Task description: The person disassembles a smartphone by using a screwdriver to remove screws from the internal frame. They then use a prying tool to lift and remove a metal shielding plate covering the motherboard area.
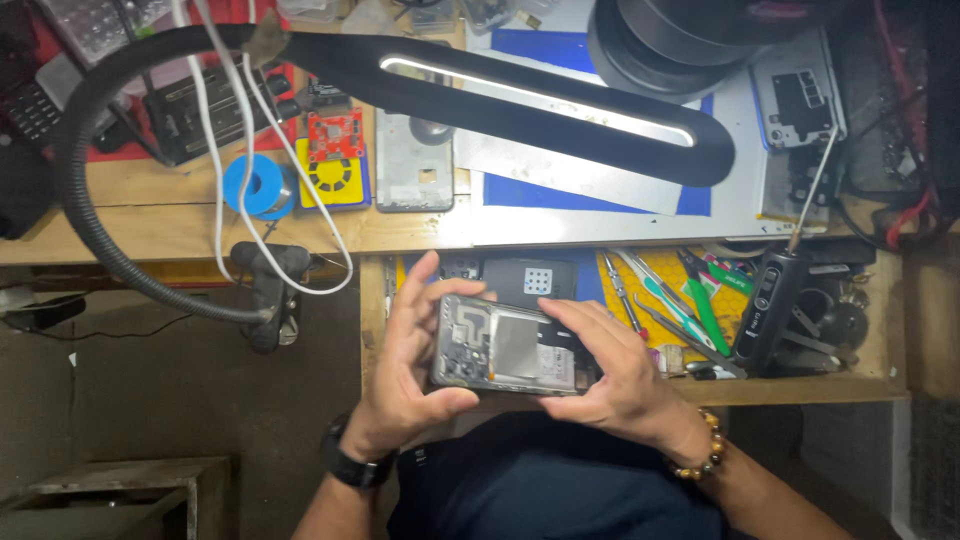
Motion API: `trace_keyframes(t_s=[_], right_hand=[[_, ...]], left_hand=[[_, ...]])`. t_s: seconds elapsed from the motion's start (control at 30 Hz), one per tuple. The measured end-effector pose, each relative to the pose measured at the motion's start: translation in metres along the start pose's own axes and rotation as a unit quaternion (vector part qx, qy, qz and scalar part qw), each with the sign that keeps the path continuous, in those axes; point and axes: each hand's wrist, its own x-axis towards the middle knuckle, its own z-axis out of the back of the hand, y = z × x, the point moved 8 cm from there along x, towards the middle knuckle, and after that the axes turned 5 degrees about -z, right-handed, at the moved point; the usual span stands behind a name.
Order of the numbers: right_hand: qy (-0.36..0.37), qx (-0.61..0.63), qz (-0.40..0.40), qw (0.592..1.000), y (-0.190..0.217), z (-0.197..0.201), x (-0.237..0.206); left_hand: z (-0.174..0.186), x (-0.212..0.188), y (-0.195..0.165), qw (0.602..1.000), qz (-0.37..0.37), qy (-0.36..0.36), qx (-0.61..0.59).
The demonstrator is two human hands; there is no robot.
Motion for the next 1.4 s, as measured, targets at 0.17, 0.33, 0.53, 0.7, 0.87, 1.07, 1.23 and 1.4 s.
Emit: trace_keyframes(t_s=[0.17,0.33,0.53,0.7,0.87,1.07,1.23,1.4], right_hand=[[-0.03,0.03,0.021,0.999,0.008,0.0,-0.011],[-0.171,-0.147,-0.031,0.974,-0.014,0.05,-0.033],[-0.178,-0.334,-0.091,0.921,-0.038,0.046,-0.041],[-0.179,-0.338,-0.119,0.916,-0.038,0.055,-0.048],[-0.212,-0.224,-0.144,0.94,-0.022,0.086,-0.062],[-0.202,-0.152,-0.12,0.96,-0.013,0.093,-0.055],[-0.188,0.086,-0.053,0.977,-0.017,0.068,-0.035],[-0.161,0.232,-0.037,0.959,-0.001,0.051,-0.019]], left_hand=[[-0.026,0.007,0.044,0.979,-0.044,-0.159,-0.118],[-0.013,0.001,0.065,0.928,-0.006,-0.254,-0.273],[-0.007,-0.011,0.07,0.916,0.08,-0.295,-0.258],[-0.006,-0.015,0.068,0.899,0.071,-0.296,-0.313],[-0.002,-0.015,0.071,0.904,0.078,-0.292,-0.303],[0.003,-0.017,0.081,0.91,0.092,-0.289,-0.282],[0.004,-0.017,0.08,0.913,0.099,-0.262,-0.298],[-0.004,-0.013,0.065,0.942,0.09,-0.193,-0.26]])
